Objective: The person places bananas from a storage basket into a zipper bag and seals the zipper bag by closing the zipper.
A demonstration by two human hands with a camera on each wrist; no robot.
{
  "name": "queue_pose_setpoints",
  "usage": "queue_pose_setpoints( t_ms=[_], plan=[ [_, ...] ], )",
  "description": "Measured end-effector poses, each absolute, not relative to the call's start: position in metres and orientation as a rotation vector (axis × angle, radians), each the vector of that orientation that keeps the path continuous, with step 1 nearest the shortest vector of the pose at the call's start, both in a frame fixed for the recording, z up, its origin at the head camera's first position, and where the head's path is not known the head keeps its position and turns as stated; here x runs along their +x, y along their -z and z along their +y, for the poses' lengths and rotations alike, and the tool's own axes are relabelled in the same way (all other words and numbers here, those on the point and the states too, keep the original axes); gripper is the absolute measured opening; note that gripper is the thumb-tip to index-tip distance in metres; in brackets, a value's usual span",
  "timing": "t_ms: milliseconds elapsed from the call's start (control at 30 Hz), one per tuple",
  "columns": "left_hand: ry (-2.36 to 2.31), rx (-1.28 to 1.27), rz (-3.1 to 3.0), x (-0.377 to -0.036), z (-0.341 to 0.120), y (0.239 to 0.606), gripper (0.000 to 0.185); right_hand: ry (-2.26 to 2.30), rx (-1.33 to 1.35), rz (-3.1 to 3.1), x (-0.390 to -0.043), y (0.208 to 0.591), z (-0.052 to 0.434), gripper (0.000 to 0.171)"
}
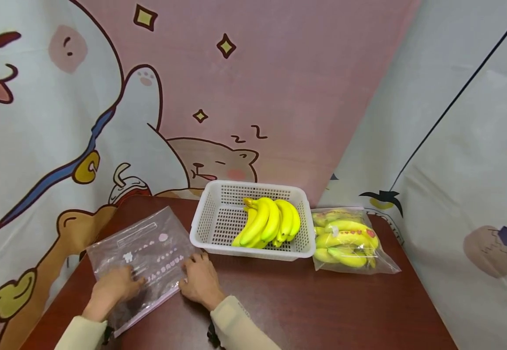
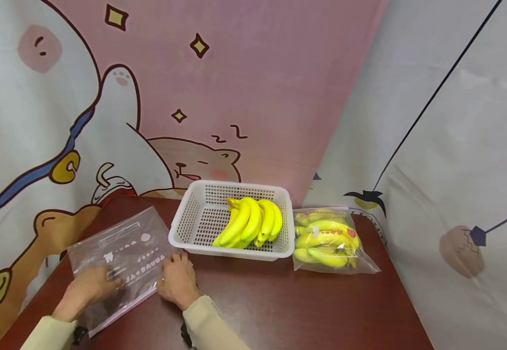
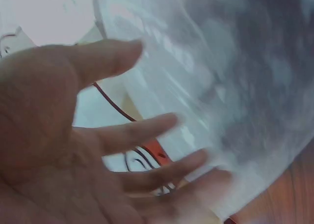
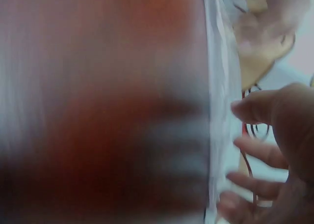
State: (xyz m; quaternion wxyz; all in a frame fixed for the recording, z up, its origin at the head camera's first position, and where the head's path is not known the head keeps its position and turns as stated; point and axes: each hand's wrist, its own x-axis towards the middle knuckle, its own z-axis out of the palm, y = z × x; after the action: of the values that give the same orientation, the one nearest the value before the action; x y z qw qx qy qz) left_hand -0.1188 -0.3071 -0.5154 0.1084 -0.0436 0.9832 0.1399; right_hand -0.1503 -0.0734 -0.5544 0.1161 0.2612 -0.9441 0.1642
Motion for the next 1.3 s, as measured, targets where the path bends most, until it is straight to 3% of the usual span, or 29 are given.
queue_pose_setpoints(
  t_ms=[133,267,600,833,1300],
  plan=[
    [-0.450,0.041,3.005,-0.136,-0.326,0.524,0.068,-0.278,0.616,-2.843,-0.135,0.561,-0.092,0.052],
    [-0.509,0.130,2.990,-0.146,-0.340,0.534,0.074,-0.144,0.545,-2.897,-0.130,0.563,-0.102,0.064],
    [-0.517,0.070,2.915,-0.133,-0.333,0.535,0.077,-0.170,0.693,-2.971,-0.138,0.559,-0.086,0.061],
    [-0.474,-0.124,2.857,-0.120,-0.317,0.531,0.082,-0.325,0.907,-2.944,-0.150,0.556,-0.069,0.057],
    [-0.425,-0.304,2.814,-0.092,-0.283,0.525,0.076,-0.532,1.113,-3.084,-0.160,0.547,-0.059,0.053]
  ],
)
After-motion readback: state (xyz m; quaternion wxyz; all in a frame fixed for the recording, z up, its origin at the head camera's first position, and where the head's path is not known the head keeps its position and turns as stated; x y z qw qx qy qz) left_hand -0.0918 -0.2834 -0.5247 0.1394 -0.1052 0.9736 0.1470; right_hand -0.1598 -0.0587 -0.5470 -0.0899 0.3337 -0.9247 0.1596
